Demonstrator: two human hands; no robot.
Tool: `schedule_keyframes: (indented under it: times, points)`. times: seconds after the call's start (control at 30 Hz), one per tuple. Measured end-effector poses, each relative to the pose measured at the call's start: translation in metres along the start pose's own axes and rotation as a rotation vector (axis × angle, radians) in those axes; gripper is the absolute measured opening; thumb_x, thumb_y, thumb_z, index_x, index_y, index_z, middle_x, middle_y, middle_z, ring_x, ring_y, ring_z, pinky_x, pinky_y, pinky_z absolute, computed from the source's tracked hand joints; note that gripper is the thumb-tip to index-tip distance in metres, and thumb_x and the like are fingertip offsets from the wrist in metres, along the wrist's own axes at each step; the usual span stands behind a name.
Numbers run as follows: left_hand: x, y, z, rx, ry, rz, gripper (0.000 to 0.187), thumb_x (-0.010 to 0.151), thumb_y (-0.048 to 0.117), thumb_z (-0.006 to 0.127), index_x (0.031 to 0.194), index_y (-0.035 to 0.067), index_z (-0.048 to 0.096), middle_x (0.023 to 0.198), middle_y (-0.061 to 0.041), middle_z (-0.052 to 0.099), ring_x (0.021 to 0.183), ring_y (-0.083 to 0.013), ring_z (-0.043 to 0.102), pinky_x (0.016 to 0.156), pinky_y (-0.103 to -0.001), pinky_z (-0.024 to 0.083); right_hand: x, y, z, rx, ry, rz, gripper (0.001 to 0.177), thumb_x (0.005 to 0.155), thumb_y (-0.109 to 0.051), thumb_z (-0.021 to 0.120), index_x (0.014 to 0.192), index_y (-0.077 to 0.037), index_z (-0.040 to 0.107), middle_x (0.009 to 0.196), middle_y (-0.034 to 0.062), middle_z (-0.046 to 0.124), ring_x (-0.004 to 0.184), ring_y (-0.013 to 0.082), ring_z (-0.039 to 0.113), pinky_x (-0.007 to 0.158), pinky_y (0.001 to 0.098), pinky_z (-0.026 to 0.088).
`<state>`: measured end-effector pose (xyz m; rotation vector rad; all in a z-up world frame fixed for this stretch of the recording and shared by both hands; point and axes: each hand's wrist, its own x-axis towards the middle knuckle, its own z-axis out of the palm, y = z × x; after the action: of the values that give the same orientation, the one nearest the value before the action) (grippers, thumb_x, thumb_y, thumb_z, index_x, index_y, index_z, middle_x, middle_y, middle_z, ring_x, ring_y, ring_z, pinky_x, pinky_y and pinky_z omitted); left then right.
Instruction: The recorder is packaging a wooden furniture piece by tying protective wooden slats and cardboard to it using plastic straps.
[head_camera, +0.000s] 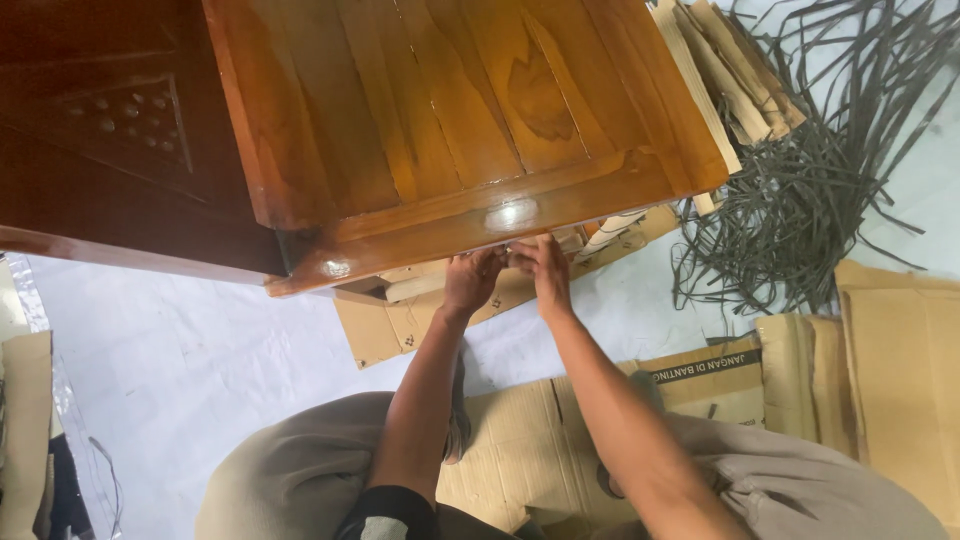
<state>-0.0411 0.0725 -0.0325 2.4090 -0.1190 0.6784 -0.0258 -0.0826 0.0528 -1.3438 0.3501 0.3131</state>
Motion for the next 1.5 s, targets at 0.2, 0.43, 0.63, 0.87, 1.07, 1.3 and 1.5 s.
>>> schedule_keyframes:
  times: [0.2,0.43,0.63,0.87,1.07,1.3,1.5]
  points:
    - [0.005,0.013,-0.007,0.139,0.048,0.063,0.013,0.088,0.031,0.075,0.084,0.028,0.063,0.065,-0.002,0.067,0.068,-0.0327,0.070,0.074,-0.050,0.054,0.005,0.088,-0.019,-0.073,0.242,0.049,0.025,0.098,-0.036,0.061,0.101,-0.013,0.072,0.082,0.0066,0.072,0.065,0.0167,0.065,0.056,0.0261,0.052]
    - [0.010,0.015,-0.009,0.196,0.051,0.079,0.009,0.084,0.026,0.070,0.083,0.023,0.062,0.059,-0.005,0.060,0.061,-0.0361,0.065,0.063,-0.048,0.053,0.033,0.103,-0.013,0.342,-0.089,0.442,0.058,0.093,-0.012,0.068,0.143,-0.033,0.049,0.128,0.0030,0.066,0.112,0.0245,0.068,0.087,0.0382,0.053]
    - [0.007,0.001,0.001,0.153,0.085,0.146,0.020,0.085,0.020,0.070,0.095,0.023,0.053,0.059,-0.008,0.051,0.056,-0.0399,0.062,0.052,-0.052,0.049,0.046,0.127,-0.007,0.287,-0.124,0.433,0.068,0.090,-0.003,0.065,0.148,-0.035,0.050,0.115,-0.0035,0.069,0.096,0.0223,0.071,0.087,0.0410,0.051]
    - [0.015,0.022,-0.021,0.057,0.070,0.089,0.020,0.083,0.025,0.078,0.082,0.023,0.058,0.058,-0.009,0.054,0.057,-0.0414,0.062,0.052,-0.048,0.050,0.021,0.115,-0.016,-0.360,0.028,0.106,0.033,0.092,-0.043,0.073,0.110,-0.016,0.073,0.092,0.0032,0.068,0.089,0.0219,0.066,0.074,0.0330,0.050]
    - [0.013,0.017,-0.022,-0.180,0.024,-0.078,0.011,0.081,0.029,0.084,0.080,0.027,0.073,0.066,-0.004,0.069,0.068,-0.0350,0.069,0.062,-0.044,0.055,0.000,0.107,-0.017,-0.628,0.072,0.094,0.027,0.099,-0.043,0.063,0.113,-0.024,0.075,0.092,-0.0007,0.077,0.098,0.0210,0.074,0.088,0.0378,0.056]
    - [0.014,0.022,-0.024,-0.382,-0.077,-0.235,0.016,0.075,0.023,0.088,0.083,0.035,0.082,0.079,0.005,0.077,0.082,-0.0258,0.074,0.078,-0.035,0.055,-0.002,0.090,-0.013,-0.514,0.102,0.072,0.018,0.093,-0.028,0.071,0.105,-0.015,0.073,0.080,0.0010,0.077,0.079,0.0160,0.073,0.069,0.0304,0.055]
    - [0.017,0.023,-0.026,-0.351,-0.132,-0.196,0.019,0.075,0.025,0.088,0.086,0.040,0.083,0.080,0.011,0.078,0.082,-0.0184,0.075,0.080,-0.029,0.055,-0.039,0.050,-0.003,-0.169,0.016,-0.034,0.009,0.097,-0.016,0.068,0.104,-0.010,0.068,0.082,0.0008,0.069,0.066,0.0115,0.061,0.062,0.0245,0.050]
